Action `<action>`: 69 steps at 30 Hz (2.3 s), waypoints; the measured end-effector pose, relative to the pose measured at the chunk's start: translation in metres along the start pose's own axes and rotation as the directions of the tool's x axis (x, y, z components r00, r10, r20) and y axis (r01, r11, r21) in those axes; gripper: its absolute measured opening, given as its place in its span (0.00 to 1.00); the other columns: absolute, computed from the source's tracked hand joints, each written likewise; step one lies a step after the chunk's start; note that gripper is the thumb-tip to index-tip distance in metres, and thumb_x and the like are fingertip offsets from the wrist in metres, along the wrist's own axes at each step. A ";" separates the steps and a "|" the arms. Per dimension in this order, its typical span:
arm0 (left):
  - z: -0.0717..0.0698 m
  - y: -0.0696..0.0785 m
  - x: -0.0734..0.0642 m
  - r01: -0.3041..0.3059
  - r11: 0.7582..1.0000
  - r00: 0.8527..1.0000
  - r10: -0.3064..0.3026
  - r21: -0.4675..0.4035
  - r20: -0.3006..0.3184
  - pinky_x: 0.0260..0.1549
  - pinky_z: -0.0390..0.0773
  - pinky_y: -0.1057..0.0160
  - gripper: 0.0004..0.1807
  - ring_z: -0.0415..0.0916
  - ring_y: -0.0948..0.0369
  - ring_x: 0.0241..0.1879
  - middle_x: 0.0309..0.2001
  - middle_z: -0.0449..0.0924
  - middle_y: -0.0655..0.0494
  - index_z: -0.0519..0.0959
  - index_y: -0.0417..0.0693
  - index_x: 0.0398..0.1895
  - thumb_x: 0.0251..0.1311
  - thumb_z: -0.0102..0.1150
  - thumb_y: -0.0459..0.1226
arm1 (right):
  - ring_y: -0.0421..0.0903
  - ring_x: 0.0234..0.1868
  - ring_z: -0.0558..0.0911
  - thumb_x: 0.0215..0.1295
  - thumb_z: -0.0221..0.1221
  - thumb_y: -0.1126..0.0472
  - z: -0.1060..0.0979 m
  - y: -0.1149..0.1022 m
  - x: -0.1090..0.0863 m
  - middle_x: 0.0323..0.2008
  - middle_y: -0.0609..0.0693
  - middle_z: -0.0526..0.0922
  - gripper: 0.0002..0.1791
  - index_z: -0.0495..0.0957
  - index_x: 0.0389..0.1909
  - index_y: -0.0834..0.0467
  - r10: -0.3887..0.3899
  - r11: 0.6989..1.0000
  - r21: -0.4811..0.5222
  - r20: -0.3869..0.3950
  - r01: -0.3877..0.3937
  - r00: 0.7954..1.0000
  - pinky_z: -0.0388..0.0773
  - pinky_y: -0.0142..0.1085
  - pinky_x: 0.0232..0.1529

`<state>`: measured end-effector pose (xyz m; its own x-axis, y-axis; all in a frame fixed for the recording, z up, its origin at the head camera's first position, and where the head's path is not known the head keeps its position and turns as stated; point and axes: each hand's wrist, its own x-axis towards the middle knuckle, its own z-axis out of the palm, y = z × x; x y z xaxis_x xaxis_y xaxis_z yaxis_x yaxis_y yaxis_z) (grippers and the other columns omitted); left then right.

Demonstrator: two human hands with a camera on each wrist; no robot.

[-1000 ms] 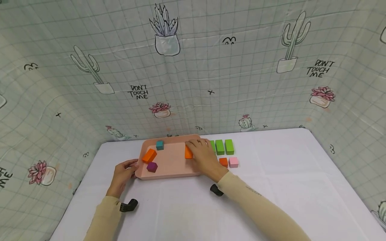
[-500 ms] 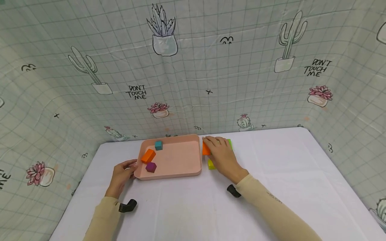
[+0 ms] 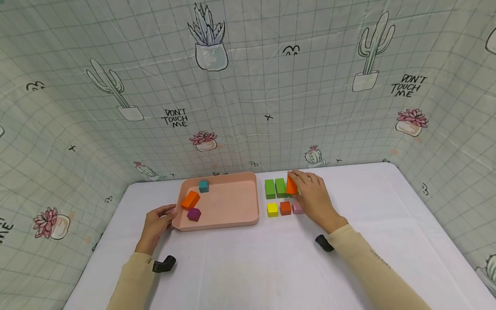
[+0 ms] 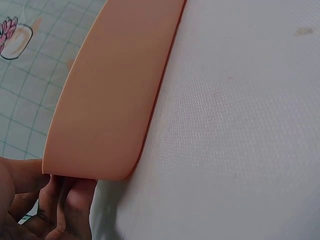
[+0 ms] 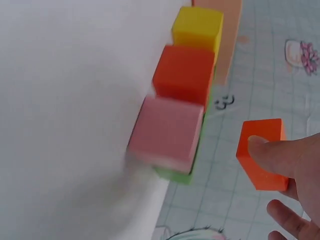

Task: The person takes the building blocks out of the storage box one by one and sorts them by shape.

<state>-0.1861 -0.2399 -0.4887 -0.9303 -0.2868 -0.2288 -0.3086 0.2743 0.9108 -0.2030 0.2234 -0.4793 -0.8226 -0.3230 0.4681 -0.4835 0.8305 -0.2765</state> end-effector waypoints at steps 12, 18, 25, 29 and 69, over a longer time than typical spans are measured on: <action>0.001 0.001 0.000 0.008 1.000 1.000 -0.007 0.013 -0.008 0.27 0.79 0.73 0.19 0.74 0.62 0.29 0.50 0.79 0.39 0.78 0.30 0.65 0.74 0.58 0.28 | 0.68 0.62 0.73 0.57 0.75 0.73 -0.004 0.032 -0.012 0.67 0.64 0.76 0.39 0.73 0.71 0.66 -0.001 1.000 0.005 0.032 0.000 0.999 0.68 0.66 0.62; 0.001 0.001 0.000 0.005 1.000 1.000 -0.005 0.014 -0.008 0.27 0.79 0.73 0.19 0.74 0.62 0.29 0.51 0.78 0.38 0.79 0.30 0.65 0.74 0.58 0.28 | 0.70 0.62 0.73 0.58 0.73 0.74 -0.006 0.045 -0.013 0.67 0.66 0.75 0.38 0.72 0.71 0.67 0.027 0.999 0.034 0.068 -0.029 0.997 0.68 0.67 0.62; 0.000 0.001 -0.001 -0.004 1.000 1.000 0.004 0.010 -0.002 0.26 0.78 0.72 0.19 0.73 0.62 0.28 0.49 0.79 0.39 0.78 0.29 0.65 0.74 0.59 0.28 | 0.70 0.64 0.72 0.61 0.71 0.74 -0.003 0.055 -0.013 0.68 0.68 0.75 0.36 0.71 0.71 0.68 0.054 0.998 0.030 0.155 -0.059 0.986 0.69 0.68 0.62; -0.001 0.001 -0.001 -0.011 1.000 1.000 0.011 0.006 0.003 0.26 0.79 0.72 0.19 0.74 0.62 0.27 0.48 0.79 0.39 0.78 0.28 0.64 0.74 0.59 0.28 | 0.69 0.65 0.72 0.62 0.70 0.74 0.002 0.058 -0.012 0.69 0.67 0.74 0.36 0.71 0.71 0.68 0.051 0.998 0.032 0.177 -0.057 0.983 0.69 0.67 0.63; -0.001 0.000 0.001 -0.007 1.000 1.000 0.008 0.010 -0.018 0.25 0.78 0.72 0.18 0.73 0.63 0.26 0.45 0.78 0.42 0.79 0.29 0.63 0.74 0.60 0.29 | 0.73 0.69 0.70 0.68 0.66 0.72 0.007 0.070 0.010 0.75 0.69 0.68 0.36 0.66 0.75 0.69 0.037 0.993 0.085 0.408 -0.079 0.912 0.66 0.69 0.68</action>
<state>-0.1865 -0.2410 -0.4887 -0.9288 -0.3016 -0.2154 -0.3035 0.2853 0.9091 -0.2471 0.2747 -0.5002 -0.8906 -0.4486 0.0744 -0.4409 0.8120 -0.3825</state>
